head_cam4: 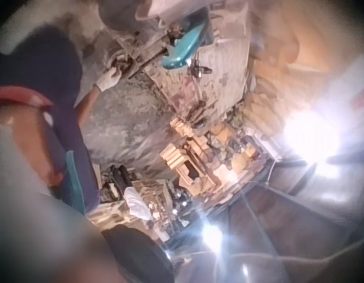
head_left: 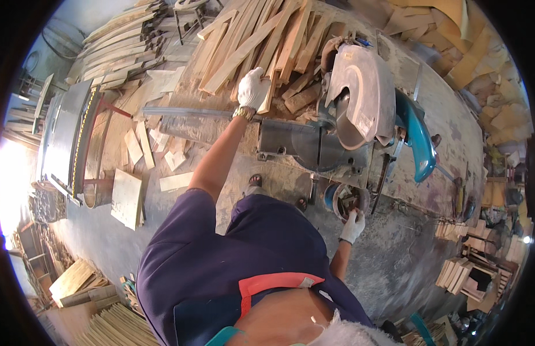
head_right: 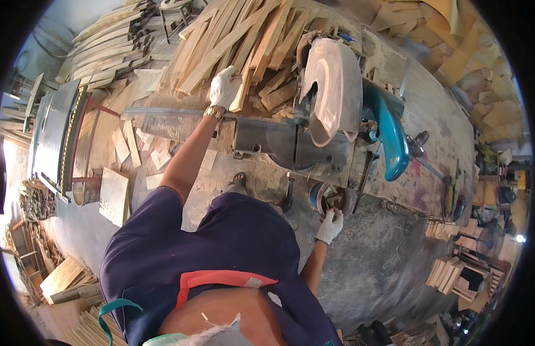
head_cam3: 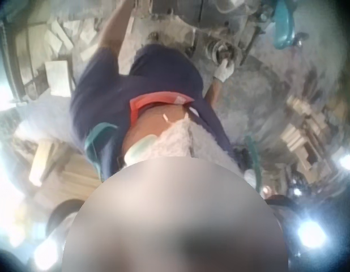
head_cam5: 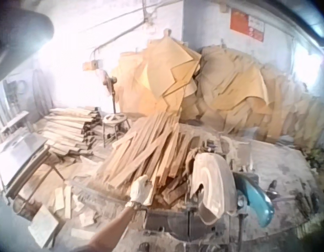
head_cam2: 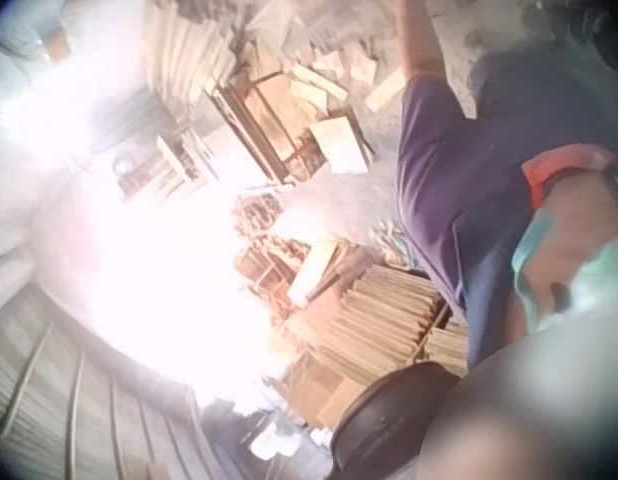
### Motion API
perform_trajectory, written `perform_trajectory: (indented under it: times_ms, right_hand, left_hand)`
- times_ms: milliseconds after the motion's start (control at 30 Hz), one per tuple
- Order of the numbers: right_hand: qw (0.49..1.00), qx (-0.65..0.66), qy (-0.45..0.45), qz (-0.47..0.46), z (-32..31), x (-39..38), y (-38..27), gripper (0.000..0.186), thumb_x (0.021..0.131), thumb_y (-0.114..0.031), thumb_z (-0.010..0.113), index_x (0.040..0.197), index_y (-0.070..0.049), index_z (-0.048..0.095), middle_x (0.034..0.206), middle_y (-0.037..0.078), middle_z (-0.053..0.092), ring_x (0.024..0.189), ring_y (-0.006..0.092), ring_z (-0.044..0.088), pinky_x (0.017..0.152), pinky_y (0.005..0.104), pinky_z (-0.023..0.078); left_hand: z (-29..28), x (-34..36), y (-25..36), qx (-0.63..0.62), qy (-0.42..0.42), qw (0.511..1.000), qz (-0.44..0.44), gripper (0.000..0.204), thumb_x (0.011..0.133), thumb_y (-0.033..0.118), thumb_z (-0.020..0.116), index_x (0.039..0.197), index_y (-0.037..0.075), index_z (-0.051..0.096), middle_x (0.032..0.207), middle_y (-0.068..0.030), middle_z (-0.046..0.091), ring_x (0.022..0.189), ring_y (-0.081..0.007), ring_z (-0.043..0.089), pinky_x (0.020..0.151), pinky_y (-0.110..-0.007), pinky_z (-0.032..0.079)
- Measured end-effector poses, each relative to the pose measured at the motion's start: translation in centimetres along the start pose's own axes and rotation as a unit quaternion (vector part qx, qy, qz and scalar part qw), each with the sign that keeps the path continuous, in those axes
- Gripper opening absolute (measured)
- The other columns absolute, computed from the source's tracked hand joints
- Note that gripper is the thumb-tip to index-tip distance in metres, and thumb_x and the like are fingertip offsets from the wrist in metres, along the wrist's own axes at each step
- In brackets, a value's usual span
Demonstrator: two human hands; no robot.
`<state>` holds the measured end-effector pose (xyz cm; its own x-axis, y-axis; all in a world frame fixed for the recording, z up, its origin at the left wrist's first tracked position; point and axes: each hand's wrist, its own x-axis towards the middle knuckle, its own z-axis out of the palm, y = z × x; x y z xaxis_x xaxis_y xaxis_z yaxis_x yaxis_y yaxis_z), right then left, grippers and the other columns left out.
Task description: The person uses a miter saw to cut multiple pieces of wood into smaller segments. They position each piece, operate the saw, and collect the cut pieces, stacking them on the workbench.
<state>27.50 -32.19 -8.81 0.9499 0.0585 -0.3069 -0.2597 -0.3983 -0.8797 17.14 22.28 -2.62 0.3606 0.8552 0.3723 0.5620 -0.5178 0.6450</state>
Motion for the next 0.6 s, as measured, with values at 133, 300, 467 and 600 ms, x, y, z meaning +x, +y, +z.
perform_trajectory:
  times_ms: [133,300,467,600]
  right_hand:
    - [1.0,0.003,0.018,0.009,-1.1,-2.8,1.2,0.028,0.103,-0.017,0.058,0.121,0.004,0.061,0.095,0.008,0.066,0.069,0.0137,0.064,0.059,0.0279,0.051]
    - [0.999,0.007,0.028,0.042,-1.3,-5.1,2.9,0.027,0.1,-0.014,0.057,0.119,0.005,0.062,0.093,0.007,0.067,0.069,0.0137,0.065,0.059,0.0274,0.052]
    - [0.999,-0.021,-0.017,0.037,-0.1,-5.6,3.3,0.027,0.099,-0.015,0.059,0.118,0.004,0.064,0.092,0.008,0.067,0.068,0.0136,0.065,0.058,0.0276,0.052]
    - [0.997,-0.044,-0.065,-0.023,1.2,-4.7,2.8,0.025,0.1,-0.014,0.059,0.116,0.004,0.064,0.09,0.007,0.066,0.067,0.0123,0.064,0.058,0.0277,0.052]
  left_hand:
    - [2.9,4.6,-1.9,0.082,-0.04,0.994,-0.053,0.034,0.085,0.03,0.068,0.108,0.006,0.064,0.107,-0.022,0.069,0.098,-0.0412,0.069,0.084,-0.05,0.056]
    - [4.8,5.9,-2.9,0.158,-0.113,0.976,-0.1,0.05,0.084,0.034,0.072,0.122,0.005,0.057,0.117,-0.024,0.067,0.105,-0.0414,0.069,0.089,-0.05,0.055]
    - [4.3,6.0,-4.2,0.094,-0.1,0.99,-0.045,0.033,0.082,0.029,0.072,0.103,0.005,0.074,0.097,-0.0192,0.074,0.097,-0.0318,0.072,0.084,-0.044,0.056]
    - [2.2,4.5,-5.2,-0.201,-0.174,0.941,-0.212,0.035,0.085,0.025,0.071,0.114,0.005,0.073,0.1,-0.0106,0.076,0.089,-0.0214,0.07,0.077,-0.036,0.053]
